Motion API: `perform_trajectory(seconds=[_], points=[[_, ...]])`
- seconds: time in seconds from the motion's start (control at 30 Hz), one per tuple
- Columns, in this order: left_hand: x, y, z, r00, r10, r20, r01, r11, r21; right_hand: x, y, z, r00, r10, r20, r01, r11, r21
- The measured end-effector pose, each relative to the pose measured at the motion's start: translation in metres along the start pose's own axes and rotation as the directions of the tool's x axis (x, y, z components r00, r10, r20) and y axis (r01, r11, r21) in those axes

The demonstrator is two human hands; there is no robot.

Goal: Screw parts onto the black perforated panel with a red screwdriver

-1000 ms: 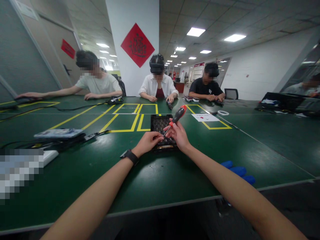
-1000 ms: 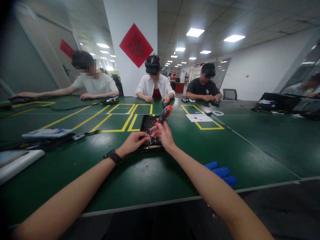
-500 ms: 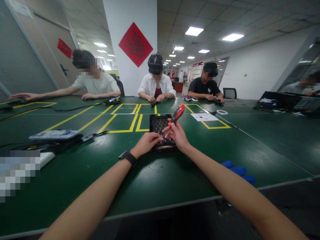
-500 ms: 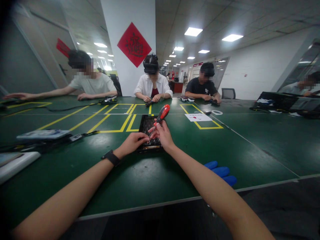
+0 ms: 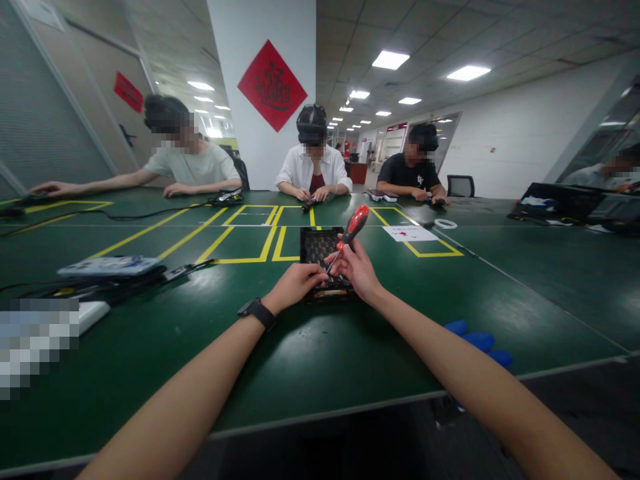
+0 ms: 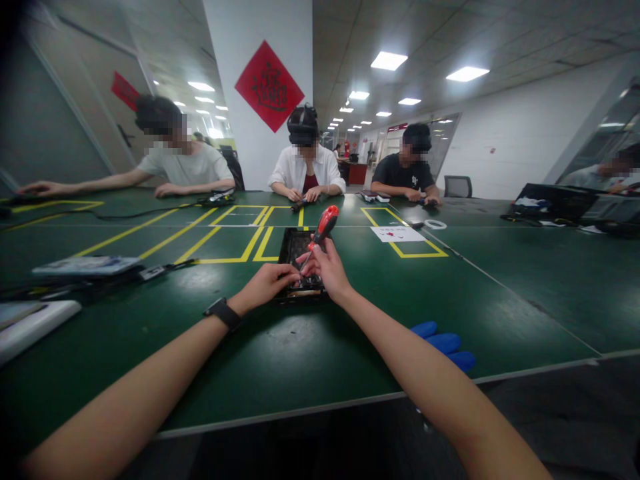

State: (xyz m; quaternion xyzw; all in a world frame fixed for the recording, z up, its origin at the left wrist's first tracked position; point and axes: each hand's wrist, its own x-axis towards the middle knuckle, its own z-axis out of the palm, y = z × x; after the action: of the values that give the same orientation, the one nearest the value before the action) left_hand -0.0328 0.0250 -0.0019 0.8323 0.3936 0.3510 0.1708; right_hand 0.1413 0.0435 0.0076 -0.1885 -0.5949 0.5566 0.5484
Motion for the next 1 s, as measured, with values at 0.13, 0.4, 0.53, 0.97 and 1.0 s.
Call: perform_trajectory(seconds=[0.13,0.4,0.53,0.97,1.0], points=[[0.0001,0.0021,0.0012,0.997,-0.008,-0.082,0.010,1.000,0.028,-0.0009,-0.0014,0.0019,1.000,-0.012,-0.005,0.012,1.000,-0.008],[0.0000,-0.0012,0.0029,0.996,-0.050,-0.076,0.053,0.998,0.042,-0.0018,-0.0022,0.0023,1.000,-0.015,-0.010,0.015,1.000,-0.009],[0.0009,0.0012,0.0008,0.999,0.015,-0.040,-0.015,1.000,-0.001,-0.0003,-0.0009,0.0000,0.999,0.000,-0.041,0.002,0.999,0.033],[-0.0004,-0.0001,0.0031,0.997,-0.064,-0.045,0.063,0.997,-0.034,-0.0009,-0.0014,0.0012,1.000,0.008,-0.013,-0.007,1.000,0.024],[-0.0005,0.0009,0.0020,0.998,-0.048,-0.029,0.047,0.998,-0.032,-0.0008,-0.0011,0.0007,1.000,0.012,-0.006,-0.012,1.000,0.029]])
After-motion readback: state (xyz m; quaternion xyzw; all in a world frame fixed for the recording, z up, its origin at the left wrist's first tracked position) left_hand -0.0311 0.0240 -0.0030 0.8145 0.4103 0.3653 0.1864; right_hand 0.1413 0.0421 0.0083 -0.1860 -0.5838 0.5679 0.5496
